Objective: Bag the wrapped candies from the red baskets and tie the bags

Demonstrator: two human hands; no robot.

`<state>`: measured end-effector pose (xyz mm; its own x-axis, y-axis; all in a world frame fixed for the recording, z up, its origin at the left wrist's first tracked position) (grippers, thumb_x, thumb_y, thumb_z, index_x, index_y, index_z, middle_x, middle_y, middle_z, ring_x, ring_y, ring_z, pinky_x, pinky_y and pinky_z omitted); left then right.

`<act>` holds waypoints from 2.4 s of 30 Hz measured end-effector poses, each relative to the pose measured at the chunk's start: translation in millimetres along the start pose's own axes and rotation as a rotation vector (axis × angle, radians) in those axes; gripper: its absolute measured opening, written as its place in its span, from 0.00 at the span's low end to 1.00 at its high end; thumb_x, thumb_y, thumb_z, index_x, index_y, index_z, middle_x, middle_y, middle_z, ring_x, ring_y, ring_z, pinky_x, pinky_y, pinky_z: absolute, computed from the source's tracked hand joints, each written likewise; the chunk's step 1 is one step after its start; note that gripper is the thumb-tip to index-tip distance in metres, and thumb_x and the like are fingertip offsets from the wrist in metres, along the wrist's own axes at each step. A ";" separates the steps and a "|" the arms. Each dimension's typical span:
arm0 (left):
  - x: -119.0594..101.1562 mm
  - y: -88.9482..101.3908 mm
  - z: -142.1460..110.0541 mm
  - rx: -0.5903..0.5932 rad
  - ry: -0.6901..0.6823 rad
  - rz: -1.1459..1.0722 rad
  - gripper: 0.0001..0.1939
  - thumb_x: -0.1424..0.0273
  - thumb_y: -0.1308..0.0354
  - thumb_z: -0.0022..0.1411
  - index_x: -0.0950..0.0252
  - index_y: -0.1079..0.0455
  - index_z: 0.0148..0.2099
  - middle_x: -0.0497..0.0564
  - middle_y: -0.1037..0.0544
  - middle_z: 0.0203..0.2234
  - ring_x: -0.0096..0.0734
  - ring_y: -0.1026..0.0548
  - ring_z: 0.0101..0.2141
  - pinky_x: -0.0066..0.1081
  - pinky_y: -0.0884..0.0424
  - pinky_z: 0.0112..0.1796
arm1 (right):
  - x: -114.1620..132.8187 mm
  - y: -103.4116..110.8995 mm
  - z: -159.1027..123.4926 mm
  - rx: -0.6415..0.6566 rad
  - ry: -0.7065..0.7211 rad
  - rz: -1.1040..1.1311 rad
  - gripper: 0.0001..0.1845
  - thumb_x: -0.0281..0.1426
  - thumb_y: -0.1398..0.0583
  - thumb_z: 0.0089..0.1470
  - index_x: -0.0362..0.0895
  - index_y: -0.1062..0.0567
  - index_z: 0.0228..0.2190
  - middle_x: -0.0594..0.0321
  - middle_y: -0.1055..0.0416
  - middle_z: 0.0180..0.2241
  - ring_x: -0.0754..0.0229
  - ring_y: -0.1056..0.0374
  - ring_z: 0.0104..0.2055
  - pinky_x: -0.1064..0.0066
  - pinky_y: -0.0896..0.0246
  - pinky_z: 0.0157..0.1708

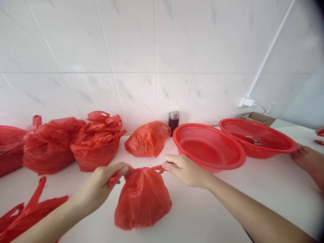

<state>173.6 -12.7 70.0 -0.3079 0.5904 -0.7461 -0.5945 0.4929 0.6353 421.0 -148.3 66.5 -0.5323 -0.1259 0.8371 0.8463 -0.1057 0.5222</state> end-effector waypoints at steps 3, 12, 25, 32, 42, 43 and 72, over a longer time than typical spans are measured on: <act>31.8 17.8 -18.1 -0.133 0.125 -0.057 0.15 0.53 0.48 0.61 0.55 0.25 0.37 0.49 0.20 0.34 0.42 0.23 0.36 0.35 0.24 0.35 | -31.1 3.4 -17.8 -0.116 -0.146 0.070 0.17 0.40 0.49 0.63 0.44 0.32 0.27 0.62 0.27 0.30 0.61 0.30 0.34 0.69 0.37 0.35; 17.3 -0.8 -14.9 -0.006 0.104 -0.072 0.18 0.54 0.55 0.67 0.58 0.29 0.40 0.50 0.23 0.38 0.41 0.27 0.45 0.40 0.33 0.54 | -8.9 -55.5 21.5 -0.108 0.053 -0.053 0.23 0.39 0.44 0.60 0.54 0.36 0.56 0.58 0.39 0.60 0.55 0.41 0.60 0.59 0.44 0.56; 70.1 -3.1 -39.0 -0.107 0.334 -0.236 0.21 0.49 0.50 0.62 0.59 0.27 0.41 0.53 0.23 0.44 0.46 0.26 0.47 0.47 0.34 0.55 | -64.5 -26.7 14.2 0.005 -0.100 0.050 0.21 0.45 0.50 0.62 0.44 0.35 0.24 0.65 0.33 0.28 0.62 0.38 0.31 0.70 0.44 0.34; 57.5 -65.3 2.6 -0.302 0.229 -0.039 0.22 0.51 0.65 0.68 0.60 0.38 0.36 0.51 0.23 0.36 0.35 0.24 0.41 0.34 0.30 0.45 | -55.7 -83.4 42.6 -0.387 -0.167 -0.150 0.20 0.43 0.56 0.66 0.47 0.31 0.36 0.61 0.30 0.37 0.60 0.33 0.36 0.71 0.43 0.36; 80.2 -77.2 32.5 -0.121 0.263 0.459 0.07 0.66 0.54 0.64 0.56 0.35 0.40 0.50 0.20 0.34 0.38 0.25 0.30 0.33 0.40 0.31 | -87.7 -83.8 50.6 -0.280 -0.252 -0.677 0.16 0.37 0.55 0.67 0.51 0.29 0.44 0.62 0.27 0.33 0.61 0.33 0.30 0.71 0.53 0.28; 82.0 -77.1 34.6 -0.089 0.255 0.490 0.07 0.66 0.53 0.63 0.56 0.34 0.39 0.50 0.20 0.36 0.38 0.25 0.30 0.33 0.41 0.31 | -94.3 -78.0 51.6 -0.279 -0.260 -0.683 0.16 0.36 0.55 0.67 0.51 0.29 0.44 0.62 0.26 0.33 0.60 0.32 0.30 0.70 0.54 0.28; 110.9 -112.5 54.0 -0.211 0.320 0.478 0.20 0.55 0.58 0.67 0.58 0.28 0.40 0.53 0.20 0.31 0.41 0.25 0.31 0.31 0.42 0.30 | -111.1 -100.8 61.5 -0.452 -0.231 -0.347 0.34 0.44 0.36 0.50 0.46 0.38 0.55 0.53 0.30 0.47 0.49 0.34 0.50 0.59 0.38 0.45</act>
<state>246.4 31.8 -73.4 -0.7654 0.4774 -0.4315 -0.4594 0.0641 0.8859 396.2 -63.0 -69.1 -0.7137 0.2021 0.6707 0.5043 -0.5163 0.6922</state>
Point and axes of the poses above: each hand's wrist, its own z-axis towards the middle knuckle, its own y-axis out of the back of the hand, x = y × z, the point moved 1 cm from there along z, towards the middle knuckle
